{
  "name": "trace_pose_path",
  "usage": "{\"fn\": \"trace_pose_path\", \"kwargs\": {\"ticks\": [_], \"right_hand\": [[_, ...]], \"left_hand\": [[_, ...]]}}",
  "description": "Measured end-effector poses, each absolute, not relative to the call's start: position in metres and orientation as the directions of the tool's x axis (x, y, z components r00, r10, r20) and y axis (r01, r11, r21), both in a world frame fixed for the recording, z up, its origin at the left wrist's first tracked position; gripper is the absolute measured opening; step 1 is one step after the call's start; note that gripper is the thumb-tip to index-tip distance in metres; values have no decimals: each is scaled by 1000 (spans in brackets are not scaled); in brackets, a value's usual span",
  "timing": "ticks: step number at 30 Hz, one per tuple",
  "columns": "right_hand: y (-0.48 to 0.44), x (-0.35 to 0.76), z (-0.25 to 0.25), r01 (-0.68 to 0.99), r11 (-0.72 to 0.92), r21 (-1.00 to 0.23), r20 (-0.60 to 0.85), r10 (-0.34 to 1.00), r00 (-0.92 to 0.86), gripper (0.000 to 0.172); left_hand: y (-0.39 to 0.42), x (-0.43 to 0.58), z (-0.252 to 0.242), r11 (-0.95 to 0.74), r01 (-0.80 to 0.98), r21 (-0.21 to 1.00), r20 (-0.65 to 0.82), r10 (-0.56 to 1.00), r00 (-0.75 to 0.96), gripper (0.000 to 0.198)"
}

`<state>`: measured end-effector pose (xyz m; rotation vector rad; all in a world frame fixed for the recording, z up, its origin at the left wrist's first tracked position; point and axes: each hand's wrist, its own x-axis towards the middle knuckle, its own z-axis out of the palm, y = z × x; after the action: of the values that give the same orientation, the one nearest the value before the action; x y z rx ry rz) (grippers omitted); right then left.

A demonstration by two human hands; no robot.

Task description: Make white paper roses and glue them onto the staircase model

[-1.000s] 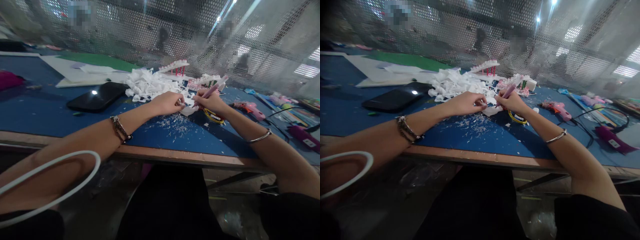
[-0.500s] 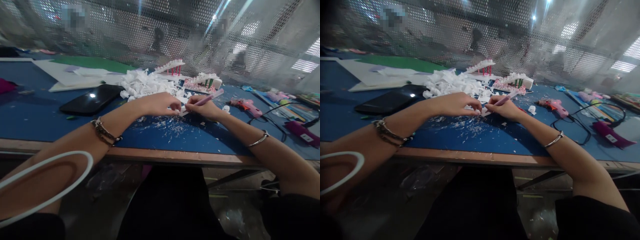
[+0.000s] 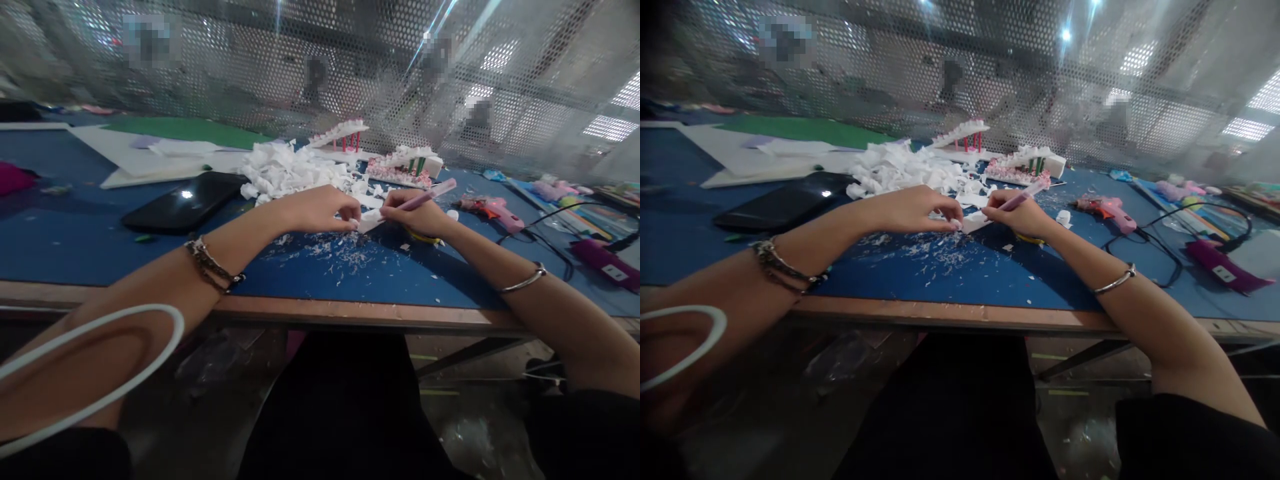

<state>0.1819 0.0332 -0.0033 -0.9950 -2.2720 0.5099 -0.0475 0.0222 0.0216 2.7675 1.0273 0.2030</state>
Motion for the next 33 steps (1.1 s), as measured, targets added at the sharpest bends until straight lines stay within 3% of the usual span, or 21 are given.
{"fn": "trace_pose_path", "kwargs": {"ticks": [5,7,12,20,26,33], "right_hand": [[26,191,8,460,626,-630,447,777,-444,19],[22,194,13,397,632,-666,492,771,-404,21],[4,194,22,230,666,-710,543,725,-424,32],[-37,179,32,120,675,-728,582,700,-414,28],[-43,178,30,108,693,-713,576,666,-473,21],[-20,199,42,-3,761,-649,748,637,-189,15]], "left_hand": [[17,-42,18,-731,560,390,182,658,731,35],[16,-38,15,-725,520,451,160,640,752,35],[16,-34,10,-754,484,445,58,563,824,36],[5,-34,17,-631,391,670,82,586,806,32],[0,-30,13,-676,402,617,74,559,826,34],[4,-26,5,-829,384,407,121,466,877,28]]}}
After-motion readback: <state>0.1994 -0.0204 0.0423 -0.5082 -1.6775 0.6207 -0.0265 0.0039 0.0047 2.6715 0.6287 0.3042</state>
